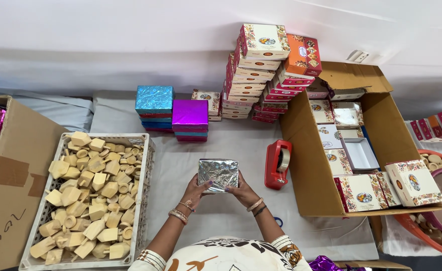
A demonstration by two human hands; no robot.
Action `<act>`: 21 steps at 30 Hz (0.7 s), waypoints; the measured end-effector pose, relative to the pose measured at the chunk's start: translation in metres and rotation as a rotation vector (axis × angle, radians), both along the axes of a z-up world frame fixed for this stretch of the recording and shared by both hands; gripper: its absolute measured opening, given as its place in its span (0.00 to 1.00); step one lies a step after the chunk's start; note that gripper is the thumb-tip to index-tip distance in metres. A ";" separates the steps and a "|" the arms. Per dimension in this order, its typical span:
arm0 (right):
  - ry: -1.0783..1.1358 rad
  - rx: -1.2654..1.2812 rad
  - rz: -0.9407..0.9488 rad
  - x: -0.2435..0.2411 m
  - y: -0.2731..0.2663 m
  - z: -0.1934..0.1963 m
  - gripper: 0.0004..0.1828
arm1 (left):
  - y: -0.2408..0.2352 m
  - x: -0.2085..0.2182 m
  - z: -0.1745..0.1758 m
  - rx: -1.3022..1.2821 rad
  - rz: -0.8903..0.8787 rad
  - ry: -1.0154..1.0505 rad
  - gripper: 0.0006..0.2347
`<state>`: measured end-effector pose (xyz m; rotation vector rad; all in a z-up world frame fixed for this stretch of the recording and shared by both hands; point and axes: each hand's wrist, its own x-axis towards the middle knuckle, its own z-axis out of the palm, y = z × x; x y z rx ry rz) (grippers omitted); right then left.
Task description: The person wraps a small item in silver foil and secures it with tape. They then open a small box, place wooden items inside, and close it. Finally, they handle and fold various colored metallic foils.
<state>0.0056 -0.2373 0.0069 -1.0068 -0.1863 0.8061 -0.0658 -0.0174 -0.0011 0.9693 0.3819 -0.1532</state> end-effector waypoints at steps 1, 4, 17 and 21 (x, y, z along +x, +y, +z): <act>0.001 0.001 0.002 0.001 -0.002 -0.001 0.54 | 0.001 -0.001 -0.006 0.001 0.002 0.001 0.27; 0.018 0.075 0.058 0.006 -0.006 -0.004 0.55 | 0.003 -0.004 -0.020 -0.020 -0.018 -0.023 0.29; 0.083 -0.205 -0.212 0.000 0.040 -0.014 0.35 | 0.009 -0.003 -0.024 -0.007 0.132 -0.081 0.26; 0.239 -0.113 -0.202 0.006 0.050 -0.024 0.34 | 0.020 -0.001 -0.028 0.098 0.151 -0.113 0.24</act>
